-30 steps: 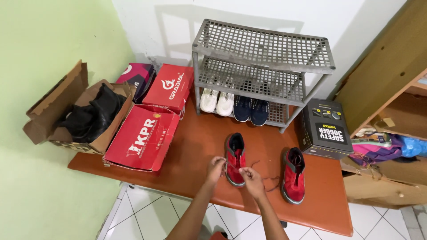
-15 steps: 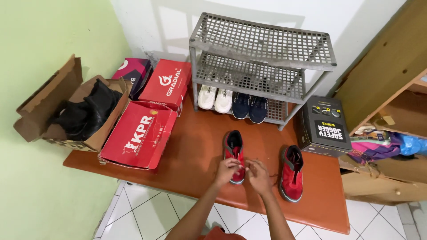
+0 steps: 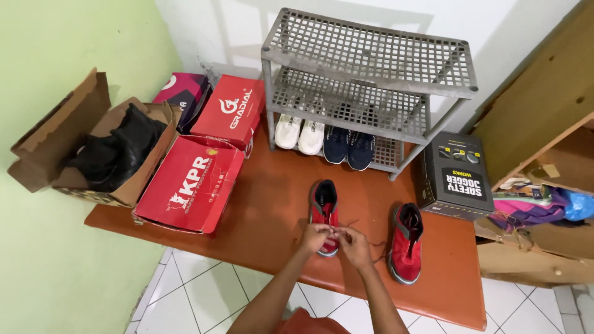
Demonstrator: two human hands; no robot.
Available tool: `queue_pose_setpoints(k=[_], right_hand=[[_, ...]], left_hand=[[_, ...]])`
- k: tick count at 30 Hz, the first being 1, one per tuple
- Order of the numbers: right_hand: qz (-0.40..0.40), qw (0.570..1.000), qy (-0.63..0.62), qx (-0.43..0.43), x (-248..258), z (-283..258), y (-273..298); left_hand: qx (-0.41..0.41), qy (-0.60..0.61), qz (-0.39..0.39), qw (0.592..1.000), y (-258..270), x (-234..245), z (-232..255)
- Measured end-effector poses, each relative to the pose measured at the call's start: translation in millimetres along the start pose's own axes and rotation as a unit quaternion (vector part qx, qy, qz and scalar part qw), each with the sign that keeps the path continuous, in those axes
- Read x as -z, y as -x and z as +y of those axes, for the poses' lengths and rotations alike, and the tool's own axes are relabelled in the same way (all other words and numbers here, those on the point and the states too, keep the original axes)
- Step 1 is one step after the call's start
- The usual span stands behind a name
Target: The person opens two shoe boxes, removes a pair of blue sneakers and a pair of red sneakers, and places them on a metal shoe rack. The person then ties the laces of the red sneakers on the bench.
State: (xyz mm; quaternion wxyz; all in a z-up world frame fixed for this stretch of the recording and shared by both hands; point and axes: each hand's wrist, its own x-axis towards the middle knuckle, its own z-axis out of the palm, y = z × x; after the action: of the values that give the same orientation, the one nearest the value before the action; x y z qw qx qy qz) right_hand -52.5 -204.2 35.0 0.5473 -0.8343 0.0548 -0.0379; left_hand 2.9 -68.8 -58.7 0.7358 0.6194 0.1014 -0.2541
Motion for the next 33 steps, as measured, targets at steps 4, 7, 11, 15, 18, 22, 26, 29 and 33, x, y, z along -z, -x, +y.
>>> queue_pose_setpoints(k=[4, 7, 11, 15, 18, 22, 26, 29, 33], right_hand=[[0.007, 0.998, 0.056, -0.021, 5, 3, -4], [0.025, 0.997, 0.067, -0.019, 6, 4, -4], [0.005, 0.996, 0.081, -0.027, 7, 8, -8], [0.003, 0.994, 0.101, -0.044, 6, 34, -18], [-0.009, 0.989, 0.145, -0.029, 6, 27, -18], [-0.016, 0.988, 0.153, -0.012, 2, 29, -12], [-0.010, 0.990, 0.132, 0.039, -1, 44, -13], [-0.009, 0.987, 0.141, 0.080, 0, 49, -16], [-0.036, 0.983, 0.166, 0.071, -1, 50, -19]], left_hand=[[0.015, -0.044, -0.028, 0.999, -4, 3, -4], [-0.002, -0.080, -0.040, 0.996, -13, 3, -15], [-0.022, -0.106, -0.046, 0.993, -20, 5, -25], [-0.108, -0.350, 0.081, 0.927, 45, 7, 40], [-0.115, -0.432, 0.115, 0.887, 89, -1, 79], [-0.160, -0.439, 0.130, 0.875, 68, -4, 59], [-0.130, -0.374, 0.107, 0.912, 66, -1, 61], [-0.102, -0.343, 0.086, 0.930, 59, 4, 57], [-0.123, -0.288, 0.066, 0.947, 53, 6, 51]])
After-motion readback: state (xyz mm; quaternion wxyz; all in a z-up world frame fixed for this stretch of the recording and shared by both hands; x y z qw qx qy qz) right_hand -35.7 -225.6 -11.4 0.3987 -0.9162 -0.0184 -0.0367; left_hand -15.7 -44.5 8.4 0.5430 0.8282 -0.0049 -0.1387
